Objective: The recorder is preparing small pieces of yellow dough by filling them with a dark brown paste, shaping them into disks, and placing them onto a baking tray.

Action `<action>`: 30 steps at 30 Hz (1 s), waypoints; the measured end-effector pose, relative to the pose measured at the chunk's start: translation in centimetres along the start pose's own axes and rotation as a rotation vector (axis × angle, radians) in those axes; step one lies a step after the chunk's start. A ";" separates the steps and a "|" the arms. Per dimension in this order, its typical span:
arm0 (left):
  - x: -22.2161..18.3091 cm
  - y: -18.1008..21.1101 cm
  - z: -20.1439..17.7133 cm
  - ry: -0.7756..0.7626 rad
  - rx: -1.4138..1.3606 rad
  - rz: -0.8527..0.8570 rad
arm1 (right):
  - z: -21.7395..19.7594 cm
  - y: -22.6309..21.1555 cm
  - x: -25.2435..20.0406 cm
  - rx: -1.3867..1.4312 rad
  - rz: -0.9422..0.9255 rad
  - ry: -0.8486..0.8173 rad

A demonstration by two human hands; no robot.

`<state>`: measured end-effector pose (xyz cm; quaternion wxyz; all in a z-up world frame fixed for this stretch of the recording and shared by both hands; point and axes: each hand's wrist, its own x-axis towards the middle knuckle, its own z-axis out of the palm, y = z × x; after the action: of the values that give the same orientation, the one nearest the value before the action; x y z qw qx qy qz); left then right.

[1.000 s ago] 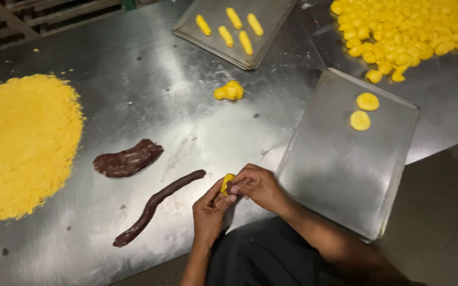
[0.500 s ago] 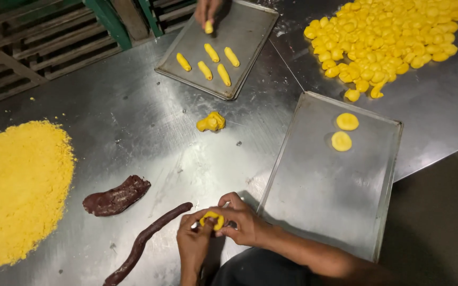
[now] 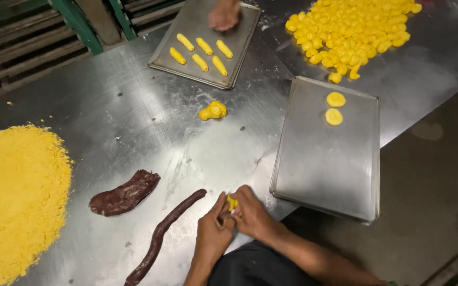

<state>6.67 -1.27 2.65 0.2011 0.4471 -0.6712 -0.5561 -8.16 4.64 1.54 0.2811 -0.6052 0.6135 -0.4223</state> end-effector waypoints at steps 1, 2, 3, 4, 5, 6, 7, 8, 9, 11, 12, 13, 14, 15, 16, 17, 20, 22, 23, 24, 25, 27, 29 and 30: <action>0.0 0.4 -0.6 -0.079 -0.088 -0.027 | 0.3 -0.2 0.2 0.022 0.150 0.015; 0.0 2.2 -1.6 -0.084 -0.088 -0.021 | 0.0 -0.1 0.6 0.018 0.151 0.022; -0.6 3.9 -2.7 -0.139 0.029 -0.132 | 0.2 -0.2 0.5 -0.062 0.014 0.106; -1.0 5.5 -3.7 -0.196 0.149 -0.241 | 0.3 -0.1 0.4 -0.144 -0.123 0.189; -1.3 4.3 -4.0 -0.216 0.161 -0.256 | 0.6 0.1 0.1 -0.135 -0.098 0.198; -1.5 3.0 -4.3 -0.158 -0.088 -0.174 | 1.0 0.5 -0.2 -0.132 -0.231 0.226; -1.3 1.8 -4.3 -0.084 -0.347 -0.083 | 0.8 1.1 0.0 -0.139 -0.378 0.246; -0.9 -0.2 -4.4 -0.093 -0.348 -0.090 | 1.4 2.9 -0.2 -0.141 -0.367 0.247; -1.0 -2.3 -4.6 -0.049 -0.372 -0.017 | 2.2 4.4 -0.8 -0.265 -0.225 0.273; -1.5 -3.8 -5.7 -0.024 -0.385 0.014 | 3.5 8.6 -1.8 -0.373 -0.039 0.286; -1.9 -3.3 -6.6 -0.013 -0.380 0.009 | 4.1 11.4 -2.5 -0.456 -0.001 0.251; -1.7 -2.7 -7.3 0.001 -0.381 0.015 | 4.4 14.5 -2.9 -0.545 0.025 0.213; -2.6 -3.4 -8.0 -0.013 -0.375 -0.015 | 3.9 11.6 -2.6 -0.534 0.056 0.203; -2.7 -3.7 -8.5 -0.020 -0.419 0.027 | 2.4 9.1 -0.7 -0.567 0.263 0.000; -2.7 -3.9 -9.1 -0.026 -0.462 0.069 | 0.9 6.4 1.4 -0.595 0.468 -0.206; -2.9 -4.6 -9.0 -0.024 -0.472 0.067 | 1.4 5.4 2.1 -0.603 0.469 -0.213; -1.9 -5.6 -8.4 0.082 -0.440 -0.039 | 2.8 5.2 4.4 -0.620 0.497 0.099; -1.9 -6.3 -7.7 0.010 -0.502 -0.100 | 5.9 8.8 2.5 -1.077 0.244 0.113; -1.4 -6.4 -7.6 0.021 -0.496 -0.099 | 6.1 8.9 2.5 -1.068 0.235 0.113; -0.9 -6.5 -7.3 -0.007 -0.450 -0.070 | 6.1 9.0 2.5 -0.985 0.229 0.120; -0.3 -6.4 -7.0 -0.041 -0.401 -0.038 | 6.1 9.1 2.5 -0.902 0.227 0.136; 2.8 -7.8 -5.5 -0.045 -0.388 -0.013 | 5.6 8.7 3.5 -0.895 0.171 0.158; 6.7 -6.4 -4.6 -0.051 -0.375 0.019 | 5.1 8.7 4.6 -0.891 0.113 0.188; 8.7 -4.4 -4.5 -0.003 -0.168 -0.023 | 5.1 8.8 5.1 -0.903 0.158 0.155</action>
<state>7.23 -10.87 -2.05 0.2305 0.4355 -0.6172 -0.6135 -8.80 -2.11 -7.66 -0.0260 -0.5851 0.7993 -0.1344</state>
